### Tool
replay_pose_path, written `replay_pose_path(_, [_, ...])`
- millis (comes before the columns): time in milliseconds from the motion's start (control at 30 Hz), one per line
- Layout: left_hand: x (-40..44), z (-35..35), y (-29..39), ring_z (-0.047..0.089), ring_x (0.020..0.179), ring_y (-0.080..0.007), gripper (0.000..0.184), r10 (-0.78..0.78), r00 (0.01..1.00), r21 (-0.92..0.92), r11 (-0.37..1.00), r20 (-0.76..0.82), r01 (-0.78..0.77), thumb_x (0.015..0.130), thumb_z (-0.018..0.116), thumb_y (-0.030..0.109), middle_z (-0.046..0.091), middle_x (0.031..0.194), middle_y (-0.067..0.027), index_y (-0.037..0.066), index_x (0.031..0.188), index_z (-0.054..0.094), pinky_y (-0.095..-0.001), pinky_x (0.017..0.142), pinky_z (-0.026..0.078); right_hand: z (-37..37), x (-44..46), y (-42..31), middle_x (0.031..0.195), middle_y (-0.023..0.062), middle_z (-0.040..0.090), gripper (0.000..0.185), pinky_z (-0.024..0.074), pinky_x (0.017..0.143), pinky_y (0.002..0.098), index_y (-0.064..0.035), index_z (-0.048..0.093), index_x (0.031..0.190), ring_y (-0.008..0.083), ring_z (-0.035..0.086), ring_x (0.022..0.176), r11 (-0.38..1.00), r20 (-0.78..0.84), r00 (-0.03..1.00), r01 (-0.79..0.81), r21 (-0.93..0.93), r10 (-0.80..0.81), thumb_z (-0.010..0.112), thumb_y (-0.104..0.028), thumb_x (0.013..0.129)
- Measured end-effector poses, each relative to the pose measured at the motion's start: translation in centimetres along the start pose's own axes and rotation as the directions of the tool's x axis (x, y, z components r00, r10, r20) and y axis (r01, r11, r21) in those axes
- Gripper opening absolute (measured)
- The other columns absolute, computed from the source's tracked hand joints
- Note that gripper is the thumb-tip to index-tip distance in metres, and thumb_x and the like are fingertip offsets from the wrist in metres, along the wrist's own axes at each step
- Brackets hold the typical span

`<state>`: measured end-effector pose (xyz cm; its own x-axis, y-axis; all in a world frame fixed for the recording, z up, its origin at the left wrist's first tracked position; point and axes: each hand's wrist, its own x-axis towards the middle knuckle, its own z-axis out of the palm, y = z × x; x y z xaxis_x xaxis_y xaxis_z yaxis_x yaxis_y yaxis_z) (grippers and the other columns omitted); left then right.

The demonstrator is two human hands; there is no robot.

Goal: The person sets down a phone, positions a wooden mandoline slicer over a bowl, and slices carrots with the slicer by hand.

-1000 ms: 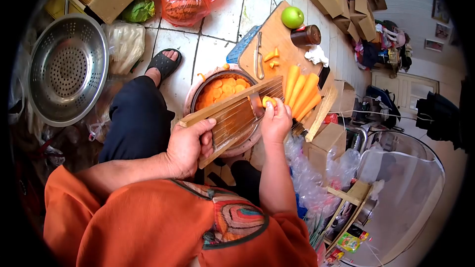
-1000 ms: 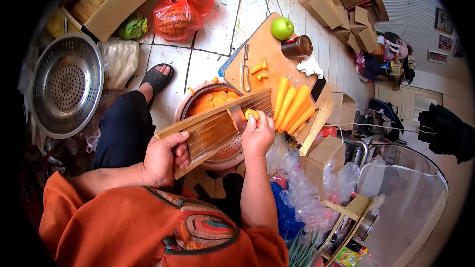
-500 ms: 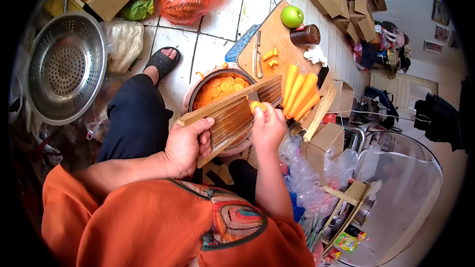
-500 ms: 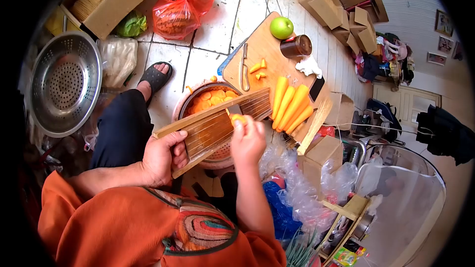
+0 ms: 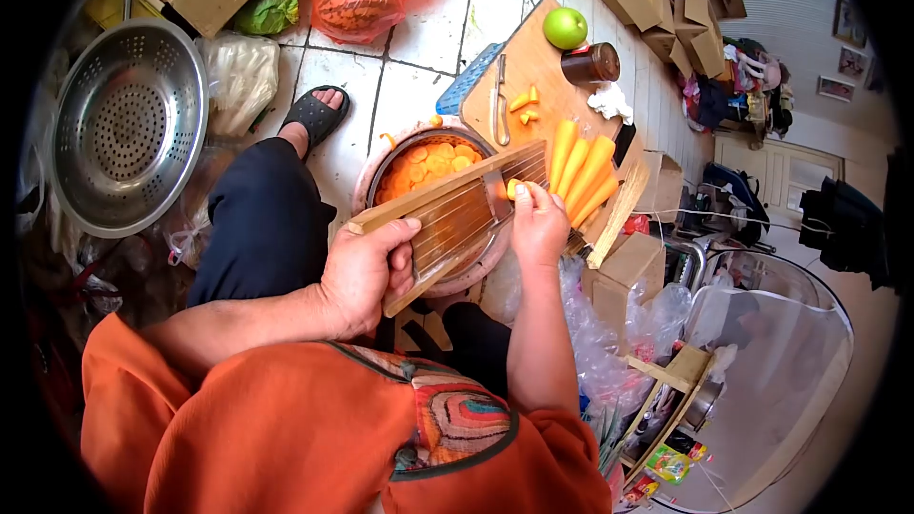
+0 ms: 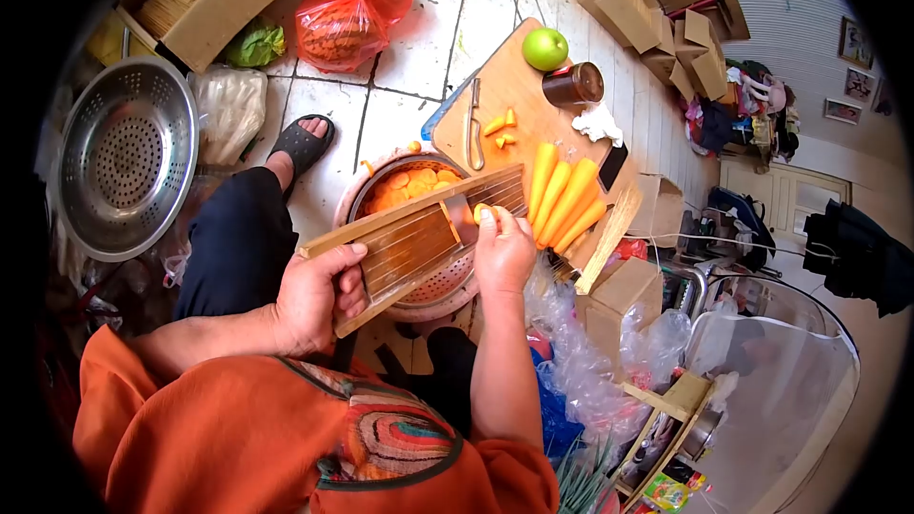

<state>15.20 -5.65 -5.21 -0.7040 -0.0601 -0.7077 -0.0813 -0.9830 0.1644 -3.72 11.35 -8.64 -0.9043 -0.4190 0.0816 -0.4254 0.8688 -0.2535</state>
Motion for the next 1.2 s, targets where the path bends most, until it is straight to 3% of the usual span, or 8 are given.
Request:
replay_pose_path(133, [0.0,0.1,0.2,0.037,0.039,-0.012,0.026,0.002,1.0,0.028,1.0,0.023,-0.002,0.089,0.058,0.014,0.042,0.05,-0.0002,0.009,0.066,0.047,-0.0284,0.041,0.034,-0.1,0.3,1.1,0.087,0.0147,0.064,0.029,0.0504,0.076,0.0359,-0.002,0.066,0.107,0.0269,0.063,0.078,0.995,-0.012,0.995,0.097,0.008,-0.097,0.061,-0.024,0.088])
replay_pose_path(267, [0.0,0.1,0.3,0.038,0.04,-0.0122,0.027,0.001,1.0,0.04,0.999,0.016,-0.002,0.089,0.058,0.014,0.043,0.05,-0.0004,0.009,0.065,0.046,-0.0285,0.041,0.034,1.7,-0.2,1.6,0.092,0.0074,0.063,0.025,0.0495,0.07,0.0244,0.0022,0.062,0.108,0.011,0.059,0.076,0.77,0.093,0.969,-0.238,0.592,0.228,0.065,-0.012,0.087])
replay_pose_path(367, [0.0,0.1,0.2,0.038,0.04,-0.0123,0.027,-0.005,1.0,0.024,1.0,0.011,0.004,0.089,0.058,0.014,0.042,0.05,-0.0004,0.009,0.064,0.046,-0.0285,0.041,0.034,1.9,-0.7,1.5,0.09,0.0051,0.063,0.022,0.048,0.067,0.0204,0.003,0.062,0.105,0.0071,0.057,0.074,0.752,0.079,0.967,-0.237,0.615,0.241,0.067,-0.008,0.086])
replay_pose_path(600, [-0.1,0.0,0.2,0.036,0.038,-0.0121,0.024,-0.001,1.0,0.012,1.0,-0.004,0.001,0.089,0.057,0.012,0.042,0.05,-0.0004,0.009,0.067,0.047,-0.0285,0.04,0.034,-0.9,-5.7,-5.2,0.084,0.006,0.061,0.016,0.0473,0.064,0.0216,0.003,0.065,0.096,0.0091,0.057,0.071,0.842,-0.061,0.998,0.05,0.538,-0.02,0.069,-0.005,0.082])
replay_pose_path(733, [-0.1,0.0,0.0,0.035,0.038,-0.012,0.023,0.002,1.0,0.011,1.0,-0.023,-0.001,0.089,0.057,0.012,0.041,0.05,-0.0005,0.009,0.068,0.047,-0.0284,0.04,0.033,1.5,-2.3,-1.4,0.084,0.0092,0.06,0.017,0.05,0.063,0.0284,0.0002,0.064,0.094,0.017,0.058,0.065,0.968,-0.224,0.973,0.11,0.224,-0.059,0.069,-0.009,0.081])
replay_pose_path(933, [-0.2,-0.1,0.2,0.035,0.038,-0.0118,0.021,0.003,1.0,0.015,1.0,-0.022,-0.002,0.088,0.057,0.012,0.041,0.05,-0.0007,0.008,0.07,0.048,-0.0282,0.039,0.033,2.3,-2.4,-0.4,0.085,0.0084,0.061,0.017,0.05,0.064,0.0278,-0.0006,0.064,0.093,0.0151,0.059,0.067,0.937,-0.146,0.985,-0.037,0.346,0.093,0.07,-0.01,0.081])
replay_pose_path(1067, [-0.2,-0.1,0.2,0.035,0.039,-0.0115,0.021,-0.007,0.999,0.022,1.0,-0.04,0.008,0.088,0.057,0.012,0.041,0.051,-0.0003,0.008,0.07,0.048,-0.0279,0.039,0.033,-0.7,-5.8,-5.7,0.083,0.0085,0.059,0.017,0.0499,0.061,0.0278,-0.0008,0.064,0.094,0.0155,0.059,0.066,0.891,-0.071,0.994,0.107,0.44,-0.084,0.07,-0.008,0.081])
replay_pose_path(1200, [-0.1,-0.2,-0.1,0.035,0.039,-0.0113,0.022,0.008,1.0,0.018,1.0,-0.005,-0.008,0.088,0.057,0.012,0.041,0.05,-0.0001,0.009,0.069,0.047,-0.0278,0.039,0.033,1.2,-2.3,-2.3,0.082,0.0089,0.058,0.014,0.0494,0.061,0.0304,-0.002,0.062,0.089,0.0191,0.057,0.064,0.976,-0.176,0.984,0.071,0.206,-0.034,0.069,-0.011,0.081])
